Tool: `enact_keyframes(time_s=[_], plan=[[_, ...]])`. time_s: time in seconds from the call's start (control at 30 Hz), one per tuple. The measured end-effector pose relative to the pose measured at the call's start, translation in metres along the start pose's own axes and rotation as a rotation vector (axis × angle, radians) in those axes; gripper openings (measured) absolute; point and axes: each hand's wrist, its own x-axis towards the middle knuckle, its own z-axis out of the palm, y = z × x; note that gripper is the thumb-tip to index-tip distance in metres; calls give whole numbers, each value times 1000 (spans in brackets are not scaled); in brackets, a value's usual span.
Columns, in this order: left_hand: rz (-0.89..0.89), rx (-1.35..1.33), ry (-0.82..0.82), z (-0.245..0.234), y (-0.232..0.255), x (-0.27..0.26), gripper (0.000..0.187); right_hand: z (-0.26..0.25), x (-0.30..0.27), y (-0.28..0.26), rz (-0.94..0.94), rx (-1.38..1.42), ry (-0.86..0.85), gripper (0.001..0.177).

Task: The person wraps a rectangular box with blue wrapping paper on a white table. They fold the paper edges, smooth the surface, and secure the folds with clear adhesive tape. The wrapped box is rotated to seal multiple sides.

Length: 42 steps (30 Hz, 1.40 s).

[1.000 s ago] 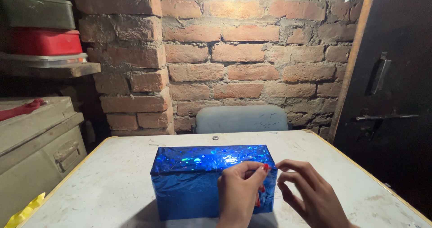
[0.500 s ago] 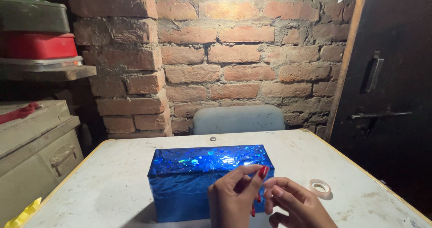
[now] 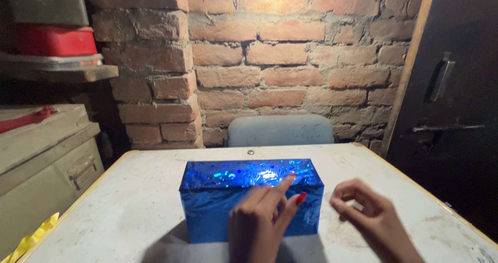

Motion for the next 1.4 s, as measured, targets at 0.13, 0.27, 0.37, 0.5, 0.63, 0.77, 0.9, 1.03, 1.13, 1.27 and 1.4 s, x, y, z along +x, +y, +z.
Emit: enact_keyframes(time_s=[0.13, 0.27, 0.37, 0.5, 0.63, 0.77, 0.9, 1.03, 1.13, 1.27, 1.4], plan=[[621, 346, 133, -17, -32, 12, 41, -11, 4, -29, -4, -210, -49, 16], [698, 388, 53, -12, -48, 20, 44, -10, 18, -51, -17, -373, -141, 18], [709, 363, 15, -6, -53, 22, 44, -8, 27, -60, -47, -407, -220, 19], [743, 318, -13, 0, -53, 27, 44, -6, 37, -65, -80, -444, -301, 21], [773, 311, -50, 2, -52, 30, 44, -5, 44, -65, -74, -534, -321, 22], [803, 298, -47, -1, -52, 32, 46, -3, 45, -63, -68, -483, -328, 16], [809, 255, -94, -2, -52, 31, 48, 5, 41, -62, -3, -657, -308, 15], [836, 234, 2, 2, -54, 30, 33, 15, 31, -56, -281, -627, -331, 21], [834, 141, 34, 5, -57, 27, 31, 14, 25, -50, -328, -632, -320, 22], [863, 203, 107, 9, -58, 21, 35, 9, 27, -46, -500, -674, -359, 19], [852, 237, 139, 14, -59, 16, 29, 5, 36, -55, -525, -791, -415, 20]])
